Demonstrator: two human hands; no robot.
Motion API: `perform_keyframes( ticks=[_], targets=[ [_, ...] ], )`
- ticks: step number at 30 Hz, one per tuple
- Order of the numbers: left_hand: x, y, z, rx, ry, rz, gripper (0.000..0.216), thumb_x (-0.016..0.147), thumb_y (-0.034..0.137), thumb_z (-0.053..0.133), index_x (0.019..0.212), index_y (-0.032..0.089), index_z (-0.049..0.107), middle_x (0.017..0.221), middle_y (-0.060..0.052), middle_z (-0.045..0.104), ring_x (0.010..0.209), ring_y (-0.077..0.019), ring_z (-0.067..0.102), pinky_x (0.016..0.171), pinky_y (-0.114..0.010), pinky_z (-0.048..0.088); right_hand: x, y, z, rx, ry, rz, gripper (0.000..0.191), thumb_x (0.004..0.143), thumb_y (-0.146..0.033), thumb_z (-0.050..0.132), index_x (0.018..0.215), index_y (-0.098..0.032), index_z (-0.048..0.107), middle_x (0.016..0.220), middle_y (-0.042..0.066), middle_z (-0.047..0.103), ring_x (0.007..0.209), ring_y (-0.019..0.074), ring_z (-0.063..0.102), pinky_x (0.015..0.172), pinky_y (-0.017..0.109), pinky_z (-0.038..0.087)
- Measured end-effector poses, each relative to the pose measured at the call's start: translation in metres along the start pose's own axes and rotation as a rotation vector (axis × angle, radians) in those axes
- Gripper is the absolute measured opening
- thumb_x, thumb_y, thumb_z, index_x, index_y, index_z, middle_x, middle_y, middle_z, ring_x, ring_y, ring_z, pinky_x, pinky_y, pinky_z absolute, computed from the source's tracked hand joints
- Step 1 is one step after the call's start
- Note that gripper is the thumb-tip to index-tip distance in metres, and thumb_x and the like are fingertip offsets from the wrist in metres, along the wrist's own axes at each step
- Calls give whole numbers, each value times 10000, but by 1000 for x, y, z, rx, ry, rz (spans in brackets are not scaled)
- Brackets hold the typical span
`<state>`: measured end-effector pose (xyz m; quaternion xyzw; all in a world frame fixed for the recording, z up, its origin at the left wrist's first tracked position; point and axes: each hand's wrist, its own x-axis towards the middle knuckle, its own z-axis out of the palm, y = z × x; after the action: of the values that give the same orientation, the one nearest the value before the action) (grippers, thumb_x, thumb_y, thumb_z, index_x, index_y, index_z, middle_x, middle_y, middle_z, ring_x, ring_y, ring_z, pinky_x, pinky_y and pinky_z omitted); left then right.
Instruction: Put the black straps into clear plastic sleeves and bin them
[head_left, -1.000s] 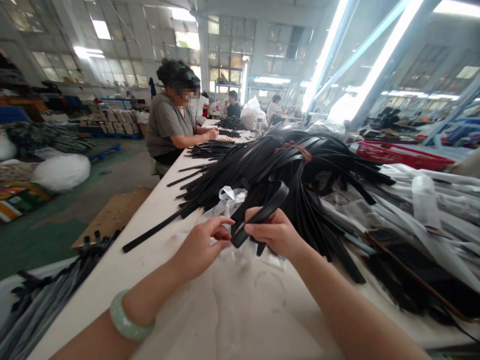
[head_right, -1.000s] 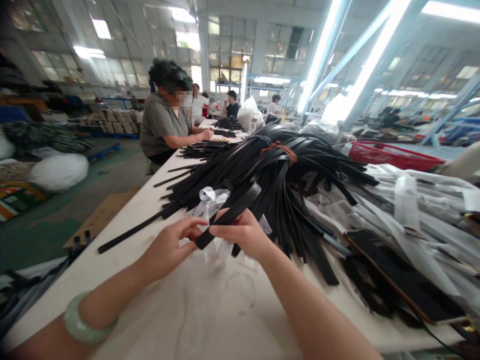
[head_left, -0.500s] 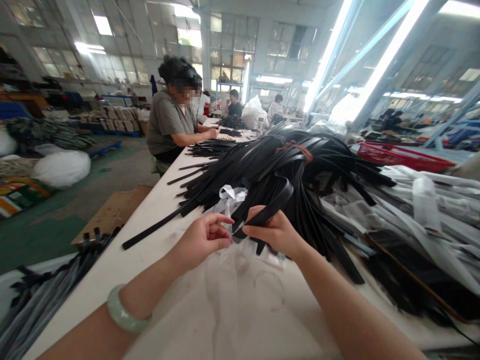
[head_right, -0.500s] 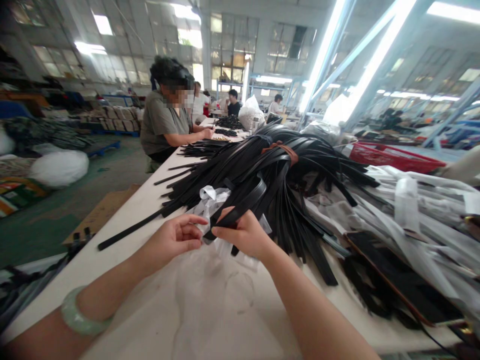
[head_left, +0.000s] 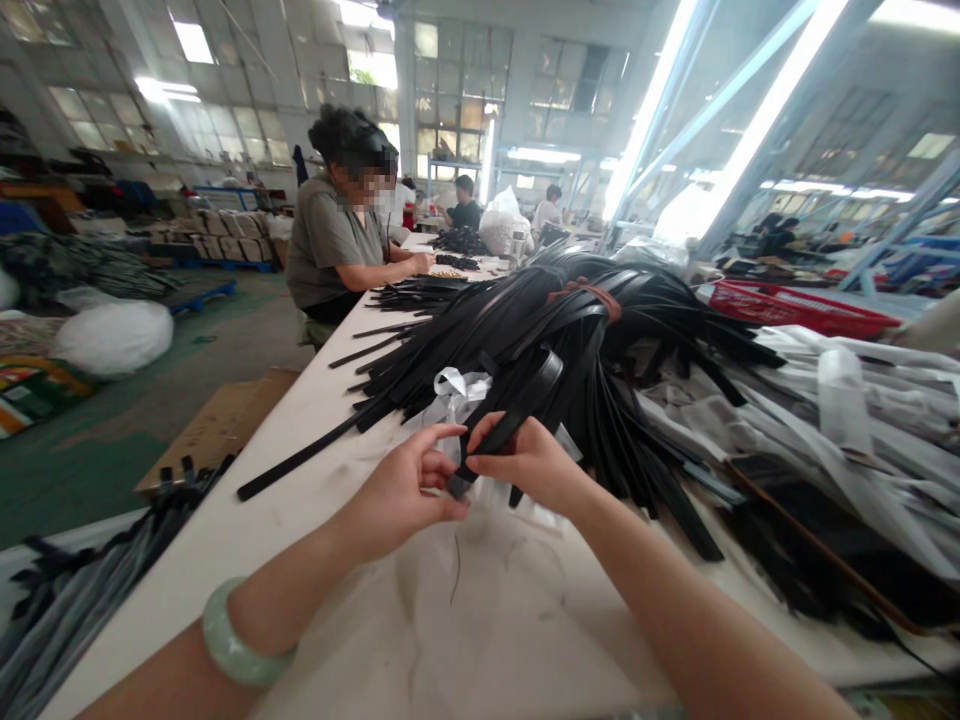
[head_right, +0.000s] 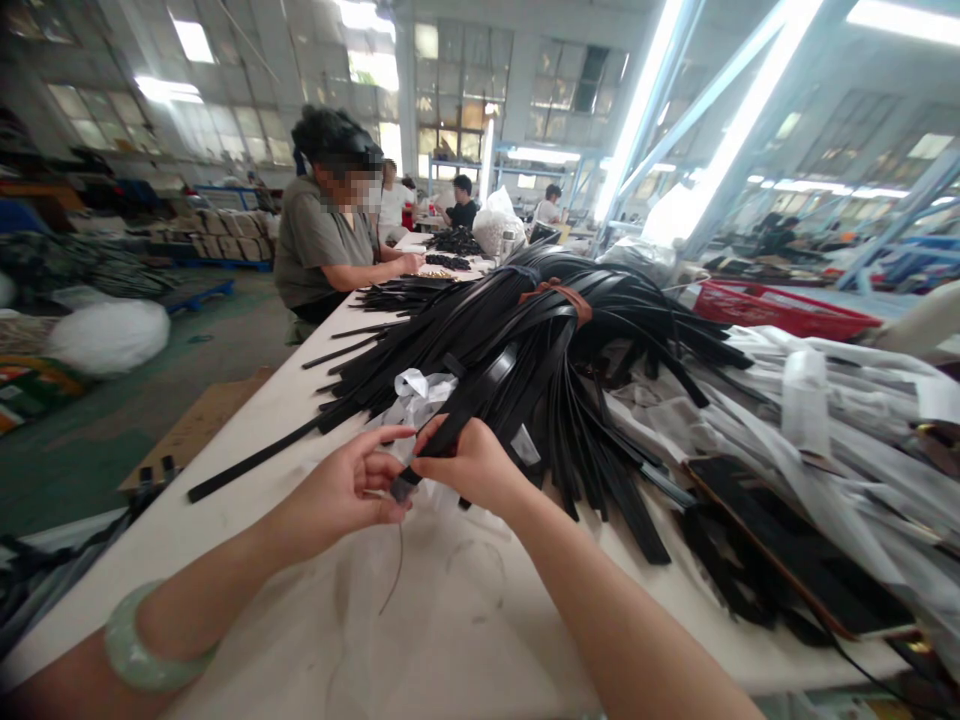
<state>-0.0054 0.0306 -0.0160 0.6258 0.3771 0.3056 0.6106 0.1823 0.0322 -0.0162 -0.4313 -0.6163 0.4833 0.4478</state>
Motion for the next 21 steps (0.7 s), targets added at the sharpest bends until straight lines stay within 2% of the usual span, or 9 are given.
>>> perform_keyframes(
  ticks=[3, 8, 11, 14, 16, 19, 21],
  targets=[
    [-3, 3, 2, -34, 11, -24, 767, 591, 73, 777, 1281, 180, 459, 854, -11, 663, 822, -203, 683, 771, -343, 527, -2, -5, -2, 14, -22, 18, 128, 658, -215, 729, 678, -158, 616, 569, -36, 541, 509, 83, 452, 473, 208, 341],
    [-3, 3, 1, -140, -34, -77, 616, 663, 131, 731, 1226, 142, 481, 740, -5, 669, 735, -223, 708, 704, -338, 533, -7, -2, -3, 37, -136, 61, 275, 764, -393, 701, 694, -174, 551, 412, -93, 397, 361, 48, 300, 359, 182, 191],
    [-2, 1, 0, -147, -54, -56, 609, 680, 130, 724, 1234, 144, 472, 750, -31, 702, 750, -226, 715, 676, -302, 518, -9, 3, 5, 21, -184, 23, 334, 800, -458, 674, 699, -170, 539, 424, -77, 434, 363, 50, 335, 358, 174, 211],
    [-2, 0, 0, -160, -70, -66, 625, 680, 121, 718, 1247, 147, 456, 767, -53, 724, 741, -230, 715, 637, -292, 519, -7, 6, 10, 106, -266, 13, 365, 722, -478, 748, 749, -148, 595, 512, -42, 518, 392, 49, 374, 367, 175, 249],
    [-3, 1, 0, -155, -89, -102, 649, 664, 115, 720, 1252, 142, 447, 732, -49, 721, 715, -243, 714, 602, -296, 521, -3, 6, 7, 215, -128, 46, 406, 704, -524, 740, 785, -146, 618, 546, -43, 509, 384, 40, 336, 345, 175, 212],
    [-5, 3, 1, -133, -98, -156, 683, 651, 127, 728, 1268, 140, 435, 708, -45, 716, 700, -258, 712, 548, -283, 504, 4, 6, 1, 300, 239, 84, 406, 741, -551, 682, 686, -163, 573, 530, -60, 428, 390, 40, 288, 335, 175, 160],
    [-5, 3, 2, -127, -61, -162, 669, 657, 142, 736, 1261, 141, 448, 729, -47, 715, 719, -251, 711, 543, -265, 492, 5, 7, 3, 232, 291, 85, 401, 767, -531, 658, 636, -171, 540, 509, -63, 405, 402, 50, 309, 349, 178, 189]
  ],
)
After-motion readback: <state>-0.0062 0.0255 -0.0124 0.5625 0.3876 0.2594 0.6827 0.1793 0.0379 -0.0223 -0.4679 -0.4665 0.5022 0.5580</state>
